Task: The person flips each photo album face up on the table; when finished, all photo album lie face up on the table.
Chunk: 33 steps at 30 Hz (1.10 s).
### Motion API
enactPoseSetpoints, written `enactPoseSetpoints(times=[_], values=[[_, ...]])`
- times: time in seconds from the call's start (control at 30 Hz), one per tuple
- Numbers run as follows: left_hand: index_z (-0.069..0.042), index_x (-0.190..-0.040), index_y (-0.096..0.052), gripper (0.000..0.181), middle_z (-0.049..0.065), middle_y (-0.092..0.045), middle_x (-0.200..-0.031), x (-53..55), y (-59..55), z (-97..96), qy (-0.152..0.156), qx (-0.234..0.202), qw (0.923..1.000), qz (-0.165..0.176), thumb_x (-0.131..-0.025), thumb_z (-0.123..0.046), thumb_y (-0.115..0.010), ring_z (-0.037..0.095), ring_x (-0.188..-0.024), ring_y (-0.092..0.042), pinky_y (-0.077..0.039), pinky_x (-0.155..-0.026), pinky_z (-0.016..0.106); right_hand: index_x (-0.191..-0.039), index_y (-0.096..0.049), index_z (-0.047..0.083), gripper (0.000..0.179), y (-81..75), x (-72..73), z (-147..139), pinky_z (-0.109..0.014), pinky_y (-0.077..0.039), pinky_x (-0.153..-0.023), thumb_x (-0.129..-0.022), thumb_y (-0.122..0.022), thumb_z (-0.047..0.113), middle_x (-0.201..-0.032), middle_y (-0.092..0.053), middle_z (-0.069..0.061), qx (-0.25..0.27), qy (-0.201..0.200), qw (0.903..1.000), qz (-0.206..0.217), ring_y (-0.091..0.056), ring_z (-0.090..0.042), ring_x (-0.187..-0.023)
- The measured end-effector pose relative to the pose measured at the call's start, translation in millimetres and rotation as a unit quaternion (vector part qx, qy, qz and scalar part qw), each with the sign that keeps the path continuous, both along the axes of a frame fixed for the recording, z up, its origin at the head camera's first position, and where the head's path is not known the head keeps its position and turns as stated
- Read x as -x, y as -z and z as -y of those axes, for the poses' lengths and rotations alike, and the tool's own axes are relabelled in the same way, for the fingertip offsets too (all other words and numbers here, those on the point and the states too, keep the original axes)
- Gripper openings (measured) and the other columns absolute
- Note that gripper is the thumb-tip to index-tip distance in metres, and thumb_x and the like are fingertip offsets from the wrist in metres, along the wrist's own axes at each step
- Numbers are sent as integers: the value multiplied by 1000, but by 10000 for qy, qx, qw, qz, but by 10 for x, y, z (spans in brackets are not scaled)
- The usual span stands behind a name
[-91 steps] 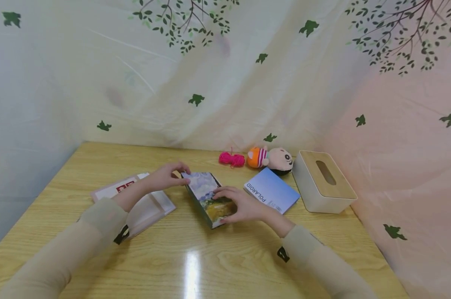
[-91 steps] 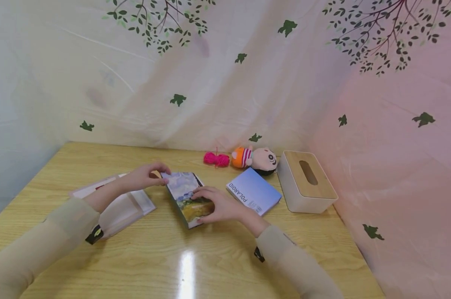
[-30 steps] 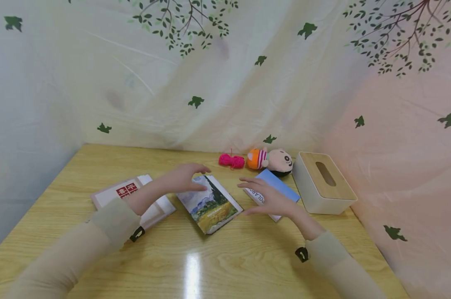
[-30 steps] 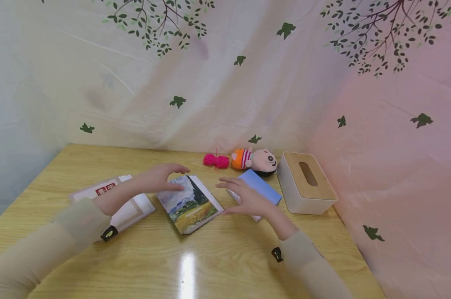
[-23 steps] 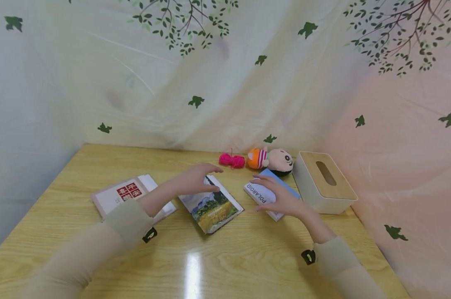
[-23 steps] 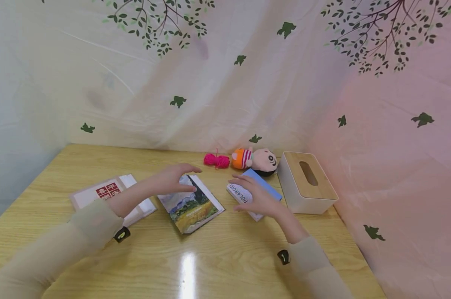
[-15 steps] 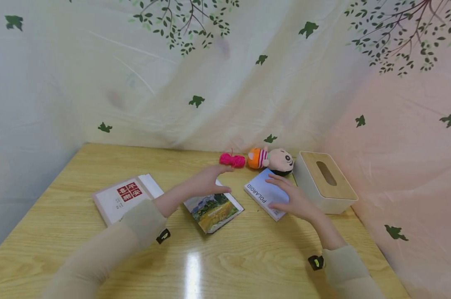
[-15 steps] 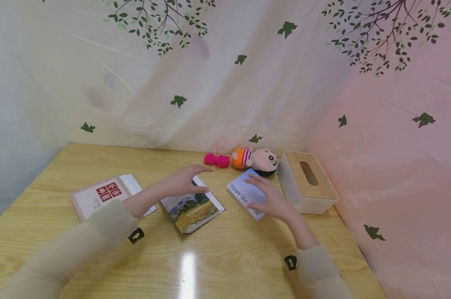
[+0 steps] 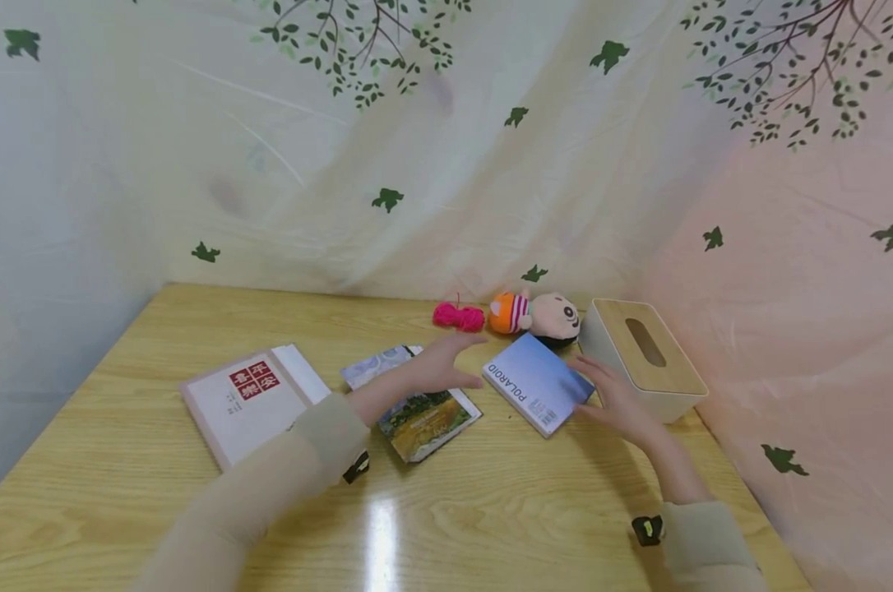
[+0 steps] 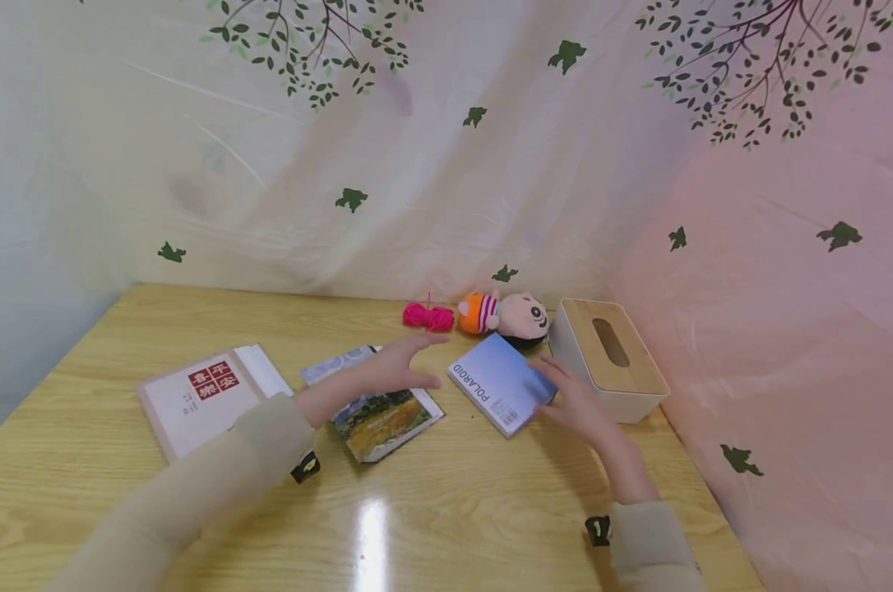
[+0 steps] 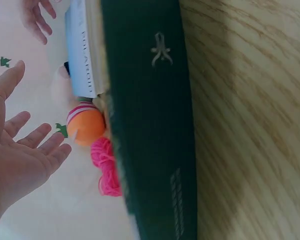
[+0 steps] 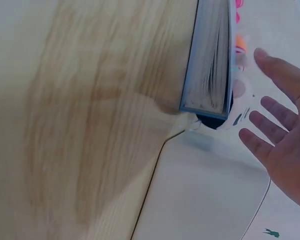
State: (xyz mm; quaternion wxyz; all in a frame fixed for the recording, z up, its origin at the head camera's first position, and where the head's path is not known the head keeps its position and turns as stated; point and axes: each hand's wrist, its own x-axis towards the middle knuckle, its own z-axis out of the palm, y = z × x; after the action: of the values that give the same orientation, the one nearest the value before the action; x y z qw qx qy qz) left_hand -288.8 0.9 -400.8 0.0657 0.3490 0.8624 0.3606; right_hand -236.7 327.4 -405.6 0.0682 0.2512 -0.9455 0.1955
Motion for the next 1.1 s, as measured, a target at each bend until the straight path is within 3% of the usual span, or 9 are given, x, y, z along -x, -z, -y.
enactPoseSetpoints(times=[0.27,0.47,0.8,1.1], values=[[-2,-143,-37,76,14,-41,-145,42,149,-139,377,206,9991,-5,-81,-25,-75,28,-136,-34,-25,-114,39,-133,-49,-1,67,42,-17,-75,-62,-33,-101,-72,-76,-1,-139,-41,-30,-601,205,9976,264,-38,-49,-125],[-3,-143,-37,78,13,-40,-146,108,210,-163,354,475,9982,47,-80,-27,-76,28,-136,-35,-25,-114,38,-134,-49,0,64,108,55,-94,-61,-33,-101,-74,-72,-3,-137,-43,-30,-795,161,9964,226,-39,-49,-124],[-9,-146,-35,75,11,-37,-149,211,287,-165,539,998,9920,546,-84,-27,-72,26,-138,-31,-23,-115,38,-136,-47,3,67,204,176,-141,-56,-40,-97,-77,-77,9,-131,-52,-25,-811,185,9956,429,-49,-44,-117],[-13,-144,-39,68,9,-39,-147,256,325,-156,500,828,9894,1087,-86,-30,-69,27,-134,-38,-27,-112,40,-130,-53,0,52,212,203,-136,-47,-52,-84,-81,-69,-1,-126,-57,-22,-457,169,9982,342,-59,-38,-107]])
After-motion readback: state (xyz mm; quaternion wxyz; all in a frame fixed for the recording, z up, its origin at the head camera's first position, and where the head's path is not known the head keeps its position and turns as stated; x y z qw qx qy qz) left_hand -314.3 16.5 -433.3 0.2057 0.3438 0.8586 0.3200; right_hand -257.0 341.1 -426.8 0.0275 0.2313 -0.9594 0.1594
